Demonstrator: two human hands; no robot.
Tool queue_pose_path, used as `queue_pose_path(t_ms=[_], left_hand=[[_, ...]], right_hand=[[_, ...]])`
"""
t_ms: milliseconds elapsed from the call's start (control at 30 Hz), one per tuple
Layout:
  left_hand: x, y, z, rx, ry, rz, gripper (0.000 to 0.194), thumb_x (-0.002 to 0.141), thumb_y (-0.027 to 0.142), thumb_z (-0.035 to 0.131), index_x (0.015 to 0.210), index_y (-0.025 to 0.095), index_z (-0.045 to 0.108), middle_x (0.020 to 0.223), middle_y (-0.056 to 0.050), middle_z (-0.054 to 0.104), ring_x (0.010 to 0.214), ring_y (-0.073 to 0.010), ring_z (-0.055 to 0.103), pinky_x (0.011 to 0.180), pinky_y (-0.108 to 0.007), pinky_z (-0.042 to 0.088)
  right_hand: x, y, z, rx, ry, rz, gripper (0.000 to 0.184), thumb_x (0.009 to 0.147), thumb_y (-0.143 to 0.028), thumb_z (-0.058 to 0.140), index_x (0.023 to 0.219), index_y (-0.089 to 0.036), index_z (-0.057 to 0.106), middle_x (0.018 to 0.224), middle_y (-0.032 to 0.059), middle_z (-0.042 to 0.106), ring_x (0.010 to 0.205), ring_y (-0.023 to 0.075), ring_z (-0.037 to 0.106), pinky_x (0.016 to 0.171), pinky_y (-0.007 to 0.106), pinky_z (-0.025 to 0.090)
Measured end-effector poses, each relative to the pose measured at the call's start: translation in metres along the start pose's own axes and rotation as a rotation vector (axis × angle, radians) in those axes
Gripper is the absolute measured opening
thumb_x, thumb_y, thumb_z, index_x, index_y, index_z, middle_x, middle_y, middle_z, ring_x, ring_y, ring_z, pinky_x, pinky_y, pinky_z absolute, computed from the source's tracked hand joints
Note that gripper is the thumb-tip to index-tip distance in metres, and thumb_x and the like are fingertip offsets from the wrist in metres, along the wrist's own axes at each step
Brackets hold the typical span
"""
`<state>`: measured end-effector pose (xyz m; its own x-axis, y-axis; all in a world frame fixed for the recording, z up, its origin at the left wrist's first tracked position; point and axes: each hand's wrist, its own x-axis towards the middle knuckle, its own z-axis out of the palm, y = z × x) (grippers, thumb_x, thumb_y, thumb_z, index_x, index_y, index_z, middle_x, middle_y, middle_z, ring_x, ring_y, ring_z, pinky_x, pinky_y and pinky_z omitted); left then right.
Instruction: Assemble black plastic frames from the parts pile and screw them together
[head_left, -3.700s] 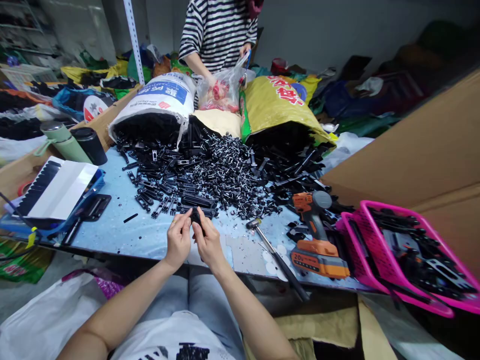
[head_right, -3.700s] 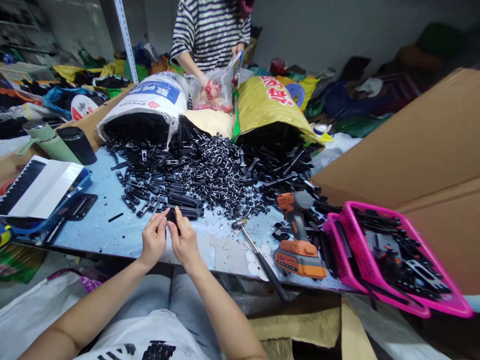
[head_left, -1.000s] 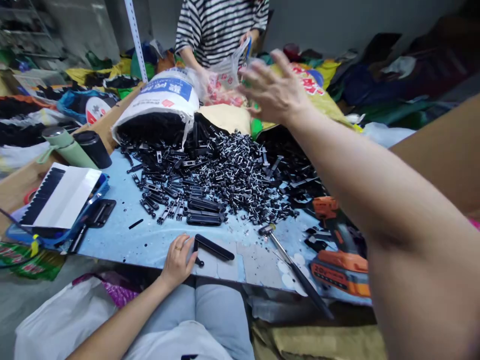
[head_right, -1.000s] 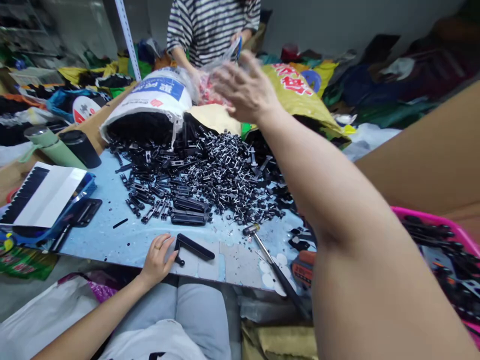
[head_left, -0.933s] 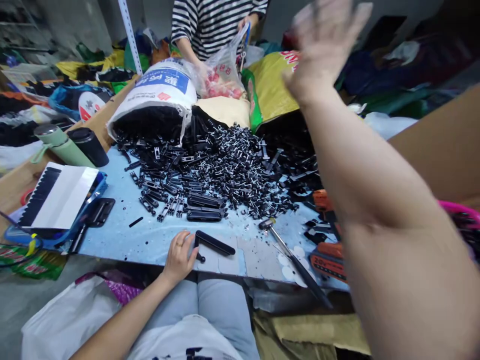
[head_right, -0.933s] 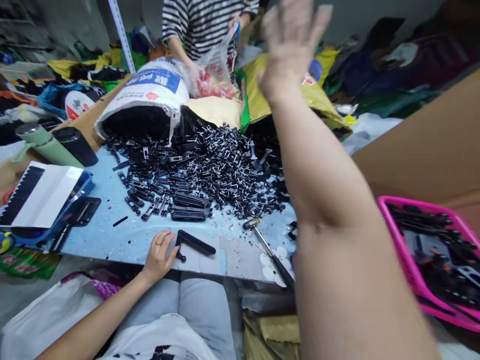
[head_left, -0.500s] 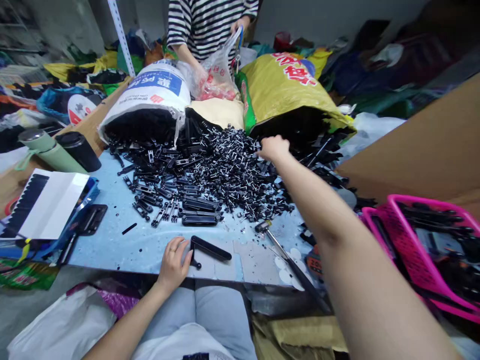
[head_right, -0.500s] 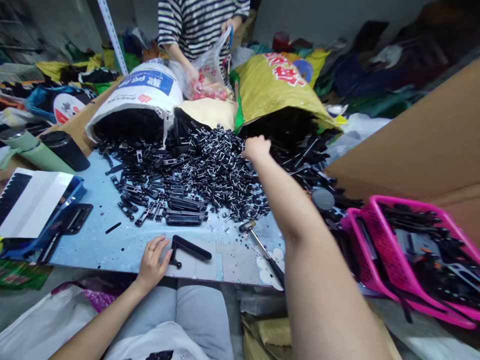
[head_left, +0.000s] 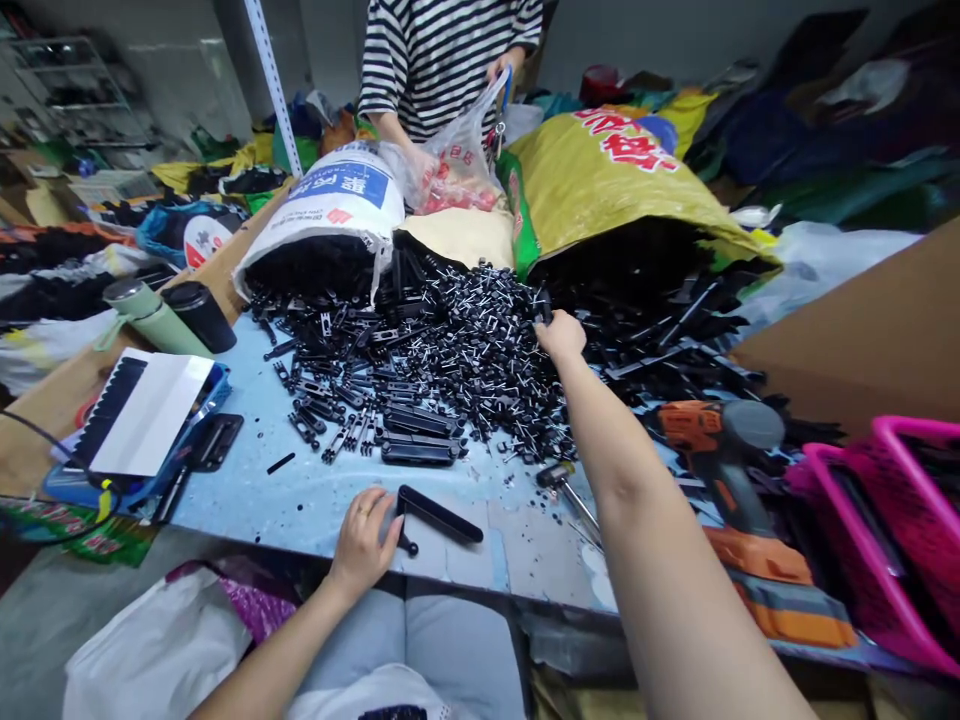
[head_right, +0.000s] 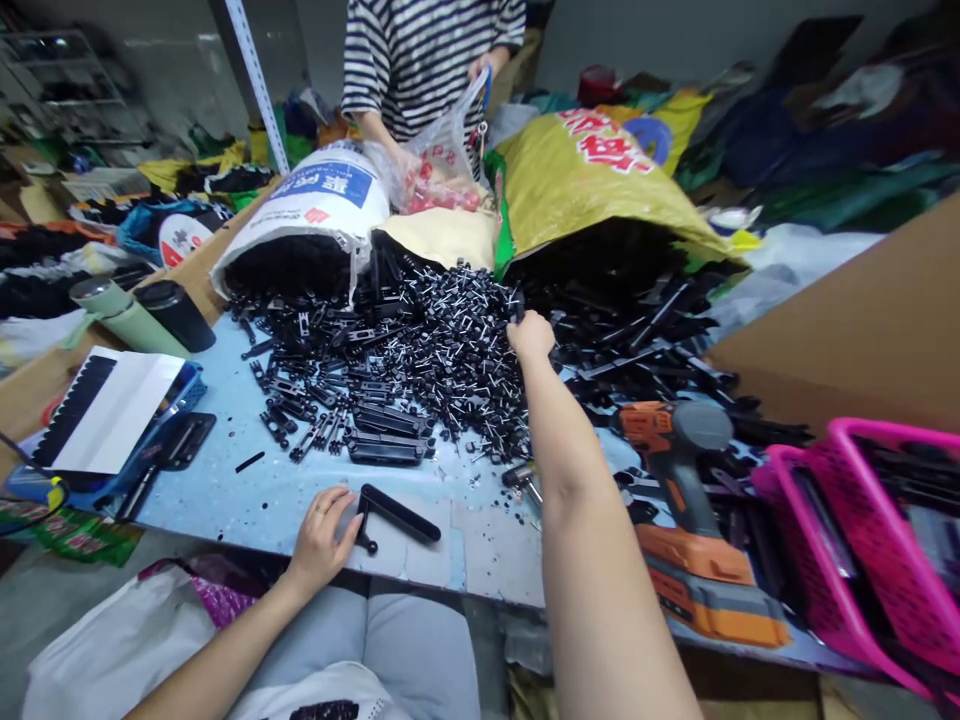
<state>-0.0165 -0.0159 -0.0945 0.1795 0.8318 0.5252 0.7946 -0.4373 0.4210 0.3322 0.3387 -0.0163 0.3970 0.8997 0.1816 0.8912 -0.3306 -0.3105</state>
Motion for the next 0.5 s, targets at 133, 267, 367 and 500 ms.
queue_pose_path(t_ms=[133,267,367,500], left_hand=[[-0.002,0.0,-0.002,-0.01,-0.018,-0.017,0.028,0.088,0.021,0.05,0.116,0.016,0.051,0.11,-0.013,0.056,0.106,-0.0238,0.053,0.09,-0.041,0.049],[0.012,0.009,-0.008,0.044,-0.125,0.055,0.033,0.09,0.023,0.047,0.122,0.016,0.048,0.12,-0.014,0.053,0.115,-0.0267,0.048,0.095,-0.046,0.041],[0.034,0.021,-0.005,0.076,-0.377,0.258,0.039,0.088,0.028,0.051,0.125,0.018,0.046,0.125,-0.013,0.052,0.121,-0.0284,0.043,0.101,-0.051,0.032],[0.059,0.033,0.006,0.112,-0.632,0.427,0.033,0.091,0.019,0.046,0.124,0.021,0.048,0.105,-0.008,0.061,0.101,-0.022,0.054,0.096,-0.045,0.033]], right_hand=[[-0.024,0.013,-0.033,0.059,0.087,0.002,0.034,0.076,-0.033,0.052,0.095,-0.01,0.068,0.091,0.0173,0.067,0.089,0.026,0.06,0.078,0.035,0.045],[-0.085,0.043,-0.05,0.366,0.093,0.0,0.04,0.079,-0.035,0.045,0.09,-0.006,0.071,0.073,0.0119,0.068,0.073,0.0218,0.062,0.07,0.032,0.047],[-0.155,0.069,-0.046,0.533,0.114,-0.075,0.049,0.083,-0.04,0.042,0.11,-0.006,0.065,0.084,0.0106,0.069,0.072,0.0189,0.062,0.069,0.032,0.049],[-0.25,0.102,-0.038,0.389,0.198,-0.395,0.05,0.089,-0.043,0.042,0.123,-0.009,0.058,0.107,0.015,0.066,0.092,0.0219,0.06,0.083,0.036,0.046]])
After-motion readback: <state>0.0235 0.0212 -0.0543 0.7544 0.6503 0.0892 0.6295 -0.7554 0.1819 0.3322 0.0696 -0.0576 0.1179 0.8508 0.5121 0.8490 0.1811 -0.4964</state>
